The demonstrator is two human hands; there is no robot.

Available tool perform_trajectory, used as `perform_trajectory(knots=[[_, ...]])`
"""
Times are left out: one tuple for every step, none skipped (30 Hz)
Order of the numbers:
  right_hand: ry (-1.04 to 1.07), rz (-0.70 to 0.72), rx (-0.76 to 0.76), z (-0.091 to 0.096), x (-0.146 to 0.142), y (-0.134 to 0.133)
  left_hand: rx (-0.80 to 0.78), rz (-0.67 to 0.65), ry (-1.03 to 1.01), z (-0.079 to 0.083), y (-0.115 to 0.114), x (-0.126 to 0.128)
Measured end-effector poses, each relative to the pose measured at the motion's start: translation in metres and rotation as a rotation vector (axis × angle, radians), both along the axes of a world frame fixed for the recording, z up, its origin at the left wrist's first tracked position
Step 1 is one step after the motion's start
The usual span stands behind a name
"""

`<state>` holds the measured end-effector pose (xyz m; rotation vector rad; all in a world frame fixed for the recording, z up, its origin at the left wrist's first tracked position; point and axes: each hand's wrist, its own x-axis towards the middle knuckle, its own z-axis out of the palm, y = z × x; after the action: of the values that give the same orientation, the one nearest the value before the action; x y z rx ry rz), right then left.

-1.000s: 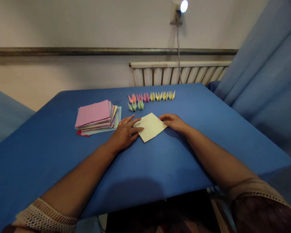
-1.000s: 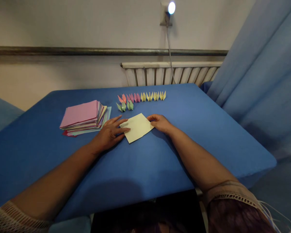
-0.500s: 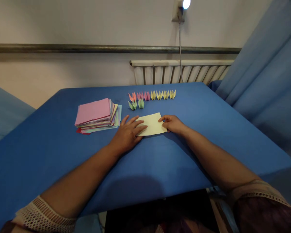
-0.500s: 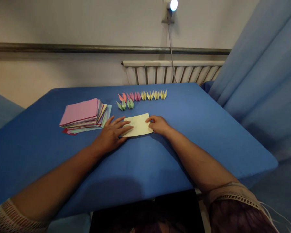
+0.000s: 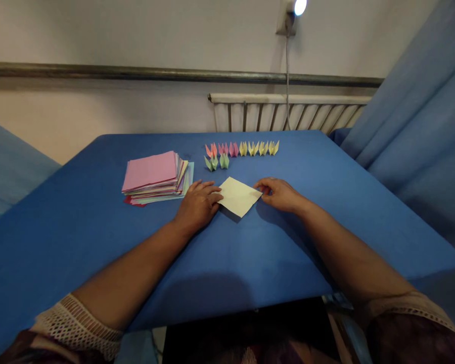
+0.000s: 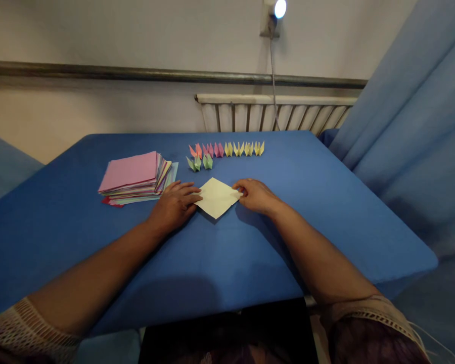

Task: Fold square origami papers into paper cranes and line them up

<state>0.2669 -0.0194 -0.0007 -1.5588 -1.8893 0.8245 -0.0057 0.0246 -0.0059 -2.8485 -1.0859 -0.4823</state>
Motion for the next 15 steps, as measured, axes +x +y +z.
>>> perform_trajectory(knots=[[-0.096,0.022,0.128,-0.005,0.001,0.001,-0.010,0.003,-0.025,-0.002,0.001,0.000],[-0.151,0.074,0.194,-0.010,0.001,0.003,-0.023,0.005,-0.055,-0.005,0.002,0.000],[-0.185,0.127,0.213,-0.016,0.000,0.004,-0.042,0.005,-0.090,-0.007,0.003,0.000],[-0.201,0.148,0.213,-0.022,-0.002,0.005,-0.068,0.004,-0.123,-0.009,0.004,0.000],[-0.206,0.145,0.210,-0.028,-0.004,0.007,-0.100,0.002,-0.149,-0.012,0.005,0.000],[-0.202,0.131,0.213,-0.033,-0.006,0.009,-0.134,0.001,-0.167,-0.013,0.006,0.000],[-0.193,0.115,0.222,-0.038,-0.008,0.011,-0.166,0.003,-0.177,-0.015,0.006,0.001],[-0.185,0.101,0.227,-0.041,-0.009,0.014,-0.192,0.009,-0.180,-0.016,0.007,0.001],[-0.178,0.082,0.224,-0.044,-0.009,0.017,-0.211,0.020,-0.178,-0.017,0.008,0.001],[-0.172,0.059,0.219,-0.046,-0.008,0.019,-0.221,0.037,-0.180,-0.017,0.009,0.001],[-0.165,0.035,0.215,-0.047,-0.008,0.022,-0.227,0.059,-0.186,-0.018,0.011,0.000],[-0.159,0.010,0.214,-0.048,-0.007,0.024,-0.231,0.083,-0.195,-0.019,0.013,-0.001],[-0.155,-0.010,0.215,-0.047,-0.006,0.026,-0.234,0.108,-0.205,-0.020,0.015,-0.002],[-0.153,-0.023,0.218,-0.046,-0.005,0.027,-0.235,0.131,-0.216,-0.021,0.017,-0.003],[-0.153,-0.030,0.219,-0.046,-0.005,0.027,-0.234,0.149,-0.226,-0.022,0.019,-0.004]])
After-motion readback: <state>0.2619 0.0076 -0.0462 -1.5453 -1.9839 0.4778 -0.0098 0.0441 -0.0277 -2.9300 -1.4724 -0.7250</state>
